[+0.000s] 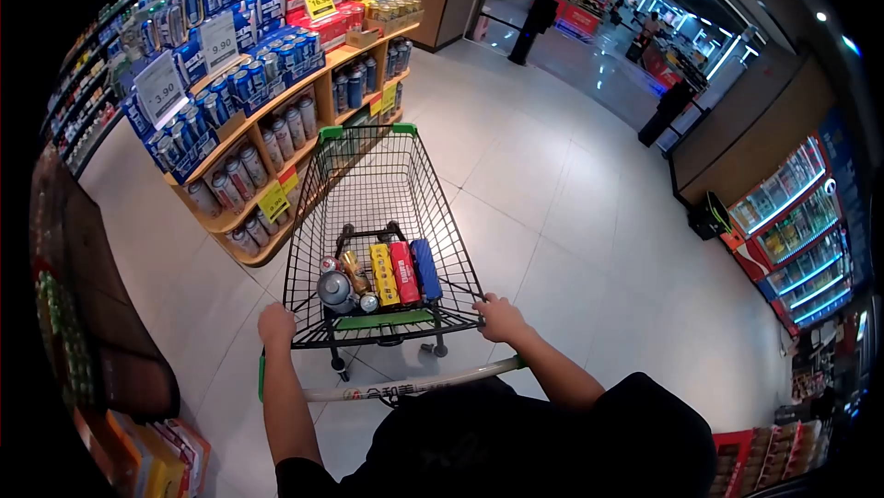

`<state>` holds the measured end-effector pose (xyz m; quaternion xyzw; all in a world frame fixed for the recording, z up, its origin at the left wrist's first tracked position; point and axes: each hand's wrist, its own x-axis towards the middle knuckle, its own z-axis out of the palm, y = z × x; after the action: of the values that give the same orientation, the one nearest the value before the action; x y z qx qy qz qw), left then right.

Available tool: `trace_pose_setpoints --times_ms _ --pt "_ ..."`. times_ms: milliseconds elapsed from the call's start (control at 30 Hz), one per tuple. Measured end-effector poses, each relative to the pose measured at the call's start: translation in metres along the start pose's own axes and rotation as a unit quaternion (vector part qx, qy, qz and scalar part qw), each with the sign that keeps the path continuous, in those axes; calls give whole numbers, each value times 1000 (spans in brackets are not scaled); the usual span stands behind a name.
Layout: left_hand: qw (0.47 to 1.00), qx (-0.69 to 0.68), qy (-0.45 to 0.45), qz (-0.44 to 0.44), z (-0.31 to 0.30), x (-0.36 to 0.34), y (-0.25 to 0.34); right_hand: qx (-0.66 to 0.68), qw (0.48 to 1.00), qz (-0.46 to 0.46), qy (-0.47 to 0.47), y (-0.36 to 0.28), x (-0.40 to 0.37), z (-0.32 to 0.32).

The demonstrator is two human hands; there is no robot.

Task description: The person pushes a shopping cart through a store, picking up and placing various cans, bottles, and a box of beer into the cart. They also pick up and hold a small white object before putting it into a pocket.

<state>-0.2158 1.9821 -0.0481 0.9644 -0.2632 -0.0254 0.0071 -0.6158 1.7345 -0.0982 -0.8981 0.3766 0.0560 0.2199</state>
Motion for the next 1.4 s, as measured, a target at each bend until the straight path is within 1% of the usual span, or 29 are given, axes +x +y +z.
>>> trace_pose_setpoints --times_ms 67,100,133,167,300,333,367,467,533,567,600,633,767,800,833,933,1133,1233,1400 --pt "1000 -12 -6 9 -7 14 21 1 999 48 14 -1 -5 -5" --pt "1000 6 3 22 -7 26 -19 12 998 54 23 -38 -9 15" --pt "999 15 7 38 0 36 2 15 997 66 31 -22 -10 6" --pt "998 24 12 54 6 51 8 19 996 77 41 -18 -8 4" --pt "996 31 -8 78 -6 76 53 29 995 63 74 3 1 -6" --pt "996 36 0 81 -13 86 16 38 995 60 70 -34 6 13" --pt "996 38 3 79 -11 83 49 37 995 61 67 -6 6 -1" --pt "997 21 -35 66 -13 96 92 28 995 67 66 24 24 -16" --pt "997 25 -20 69 -9 102 117 30 995 72 68 43 38 -24" --pt "996 32 -15 85 -19 129 59 38 993 89 70 -25 38 -5" --pt "997 33 -14 75 -16 120 97 39 993 89 64 12 41 -19" --pt "997 31 -12 73 -13 128 105 40 993 97 62 15 48 -25" --pt "997 26 -14 76 -17 171 120 33 991 110 63 11 82 -35" --pt "996 28 -20 86 -23 198 96 38 990 119 60 -21 94 -29" --pt "995 25 -21 91 -28 207 101 37 990 124 58 -23 102 -33" --pt "994 29 -1 101 -27 243 121 32 988 141 46 -19 137 -54" --pt "996 18 -35 85 -47 306 168 34 988 136 60 -5 204 -87" --pt "995 12 -7 97 -48 344 187 44 987 145 60 -2 238 -108" --pt "993 45 -43 103 -53 420 216 40 985 151 69 -1 299 -122"
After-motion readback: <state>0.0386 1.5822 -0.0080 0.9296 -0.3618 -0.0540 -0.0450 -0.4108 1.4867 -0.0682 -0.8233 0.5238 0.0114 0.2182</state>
